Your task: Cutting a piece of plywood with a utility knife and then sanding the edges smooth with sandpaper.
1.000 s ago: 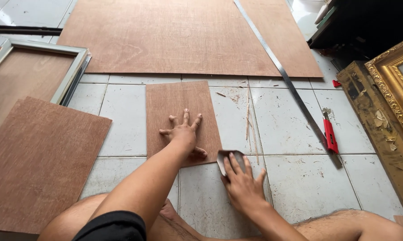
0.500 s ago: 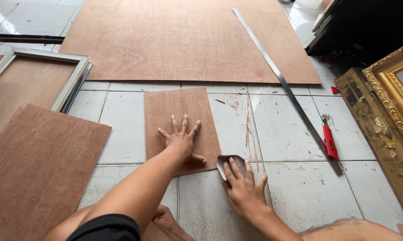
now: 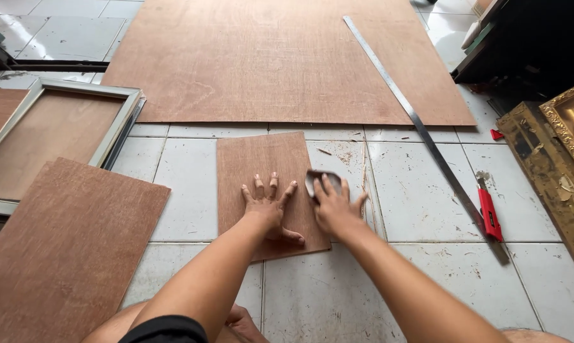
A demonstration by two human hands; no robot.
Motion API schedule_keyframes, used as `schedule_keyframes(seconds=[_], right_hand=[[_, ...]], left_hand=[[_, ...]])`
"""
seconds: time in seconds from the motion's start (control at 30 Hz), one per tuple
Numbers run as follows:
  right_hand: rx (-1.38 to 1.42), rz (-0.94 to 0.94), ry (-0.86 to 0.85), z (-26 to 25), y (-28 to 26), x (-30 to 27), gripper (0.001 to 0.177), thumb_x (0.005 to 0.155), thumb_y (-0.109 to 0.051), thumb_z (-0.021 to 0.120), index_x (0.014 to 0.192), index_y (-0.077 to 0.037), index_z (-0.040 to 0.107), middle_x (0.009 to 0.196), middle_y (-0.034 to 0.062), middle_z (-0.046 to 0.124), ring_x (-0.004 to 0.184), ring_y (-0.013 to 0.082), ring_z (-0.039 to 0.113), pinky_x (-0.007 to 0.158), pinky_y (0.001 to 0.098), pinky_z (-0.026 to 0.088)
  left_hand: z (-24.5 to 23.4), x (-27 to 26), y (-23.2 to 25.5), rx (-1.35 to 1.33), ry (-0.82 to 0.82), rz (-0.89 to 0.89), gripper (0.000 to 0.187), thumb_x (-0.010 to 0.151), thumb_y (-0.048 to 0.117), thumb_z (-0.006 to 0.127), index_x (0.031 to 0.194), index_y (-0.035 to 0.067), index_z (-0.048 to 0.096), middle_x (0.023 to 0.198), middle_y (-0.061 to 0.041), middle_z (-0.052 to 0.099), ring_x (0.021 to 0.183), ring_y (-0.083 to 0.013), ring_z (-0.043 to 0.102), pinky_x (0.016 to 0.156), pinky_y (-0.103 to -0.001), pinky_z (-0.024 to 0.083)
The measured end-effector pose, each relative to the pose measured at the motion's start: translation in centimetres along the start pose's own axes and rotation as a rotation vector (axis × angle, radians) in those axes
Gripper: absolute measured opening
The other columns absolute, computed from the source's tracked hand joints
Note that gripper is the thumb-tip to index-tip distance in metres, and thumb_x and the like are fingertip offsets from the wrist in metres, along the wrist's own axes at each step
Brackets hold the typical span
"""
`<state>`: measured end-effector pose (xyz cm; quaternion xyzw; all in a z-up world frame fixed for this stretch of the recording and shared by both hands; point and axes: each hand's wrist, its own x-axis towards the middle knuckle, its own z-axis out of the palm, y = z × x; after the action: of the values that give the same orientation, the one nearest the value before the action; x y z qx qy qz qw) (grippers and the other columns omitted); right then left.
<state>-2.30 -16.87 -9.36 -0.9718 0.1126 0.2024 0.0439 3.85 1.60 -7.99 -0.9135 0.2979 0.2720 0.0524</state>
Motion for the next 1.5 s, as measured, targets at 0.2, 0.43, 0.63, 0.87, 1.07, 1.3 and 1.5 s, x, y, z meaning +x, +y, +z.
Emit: schedule_keyframes(seconds=[0.2, 0.43, 0.63, 0.87, 1.07, 1.3, 1.5], right_hand=[[-0.070, 0.008, -0.290, 2.6, -0.1, -16.5, 0.071, 0.116, -0.051, 0.025, 0.180, -0.033, 0.000, 0.192, -0.0097, -0.010, 0.175, 0.0353, -0.015, 0.127, 0.0961, -0.003], [-0.024, 0.033, -0.225, 1.8, 0.3, -7.8, 0.072, 0.116, -0.043, 0.028, 0.181, -0.034, -0.002, 0.192, -0.0092, -0.007, 0.175, 0.0382, -0.009, 0.128, 0.0924, -0.008], [-0.021, 0.039, 0.041, 0.5, 0.6, 4.1, 0.070, 0.115, -0.041, 0.040, 0.182, -0.034, 0.021, 0.191, -0.0060, 0.015, 0.173, 0.0423, 0.013, 0.121, 0.0945, 0.015], [-0.105, -0.004, -0.149, 1.2, 0.1, -12.0, 0.071, 0.117, -0.033, 0.042, 0.182, -0.032, 0.014, 0.192, -0.0011, 0.009, 0.173, 0.0441, 0.011, 0.124, 0.0918, 0.020], [-0.049, 0.025, -0.281, 1.9, -0.6, -15.5, 0.067, 0.118, -0.039, 0.027, 0.182, -0.036, 0.005, 0.193, -0.0064, -0.002, 0.174, 0.0433, 0.000, 0.124, 0.0923, 0.010], [0.003, 0.069, -0.009, 0.3, 1.3, 5.7, 0.068, 0.117, -0.043, 0.033, 0.182, -0.035, 0.017, 0.192, -0.0075, 0.011, 0.173, 0.0441, 0.009, 0.118, 0.0975, 0.012], [-0.008, 0.043, 0.003, 0.6, 0.6, 2.6, 0.070, 0.115, -0.039, 0.040, 0.182, -0.033, 0.020, 0.192, -0.0041, 0.012, 0.173, 0.0455, 0.011, 0.118, 0.0971, 0.016]], left_hand=[[-1.4, 1.4, -1.4, -0.281, 0.099, 0.006, 0.105, 0.095, 0.082, 0.055, 0.181, 0.043, 0.009, 0.189, -0.019, 0.004, 0.169, -0.0548, -0.014, 0.127, -0.081, -0.019], [-0.9, 0.7, -0.5, -0.026, 0.033, 0.015, 0.127, 0.081, 0.099, 0.046, 0.181, 0.043, -0.011, 0.187, -0.016, -0.032, 0.164, -0.0515, -0.034, 0.118, -0.091, -0.016], [-1.8, -1.5, 0.5, -0.103, 0.034, -0.013, 0.122, 0.093, 0.086, 0.063, 0.182, 0.041, -0.007, 0.190, -0.021, -0.015, 0.172, -0.0535, -0.017, 0.127, -0.086, -0.007], [-0.9, -0.2, 0.5, -0.116, 0.046, -0.027, 0.130, 0.087, 0.096, 0.059, 0.184, 0.037, -0.005, 0.189, -0.018, 0.002, 0.173, -0.0485, -0.003, 0.129, -0.084, -0.002], [-1.1, 0.1, 0.6, -0.098, 0.064, 0.026, 0.135, 0.083, 0.095, 0.063, 0.184, 0.033, -0.002, 0.180, -0.019, 0.024, 0.168, -0.0462, 0.018, 0.130, -0.077, 0.012], [0.0, 3.1, -1.0, 0.039, 0.127, 0.059, 0.135, 0.075, 0.097, 0.069, 0.183, 0.039, 0.012, 0.175, -0.018, 0.033, 0.164, -0.0426, 0.026, 0.128, -0.076, 0.022], [-2.1, 0.8, 0.0, -0.118, 0.039, -0.013, 0.128, 0.084, 0.088, 0.071, 0.184, 0.040, 0.007, 0.192, -0.018, -0.003, 0.174, -0.0494, -0.005, 0.126, -0.089, 0.005]])
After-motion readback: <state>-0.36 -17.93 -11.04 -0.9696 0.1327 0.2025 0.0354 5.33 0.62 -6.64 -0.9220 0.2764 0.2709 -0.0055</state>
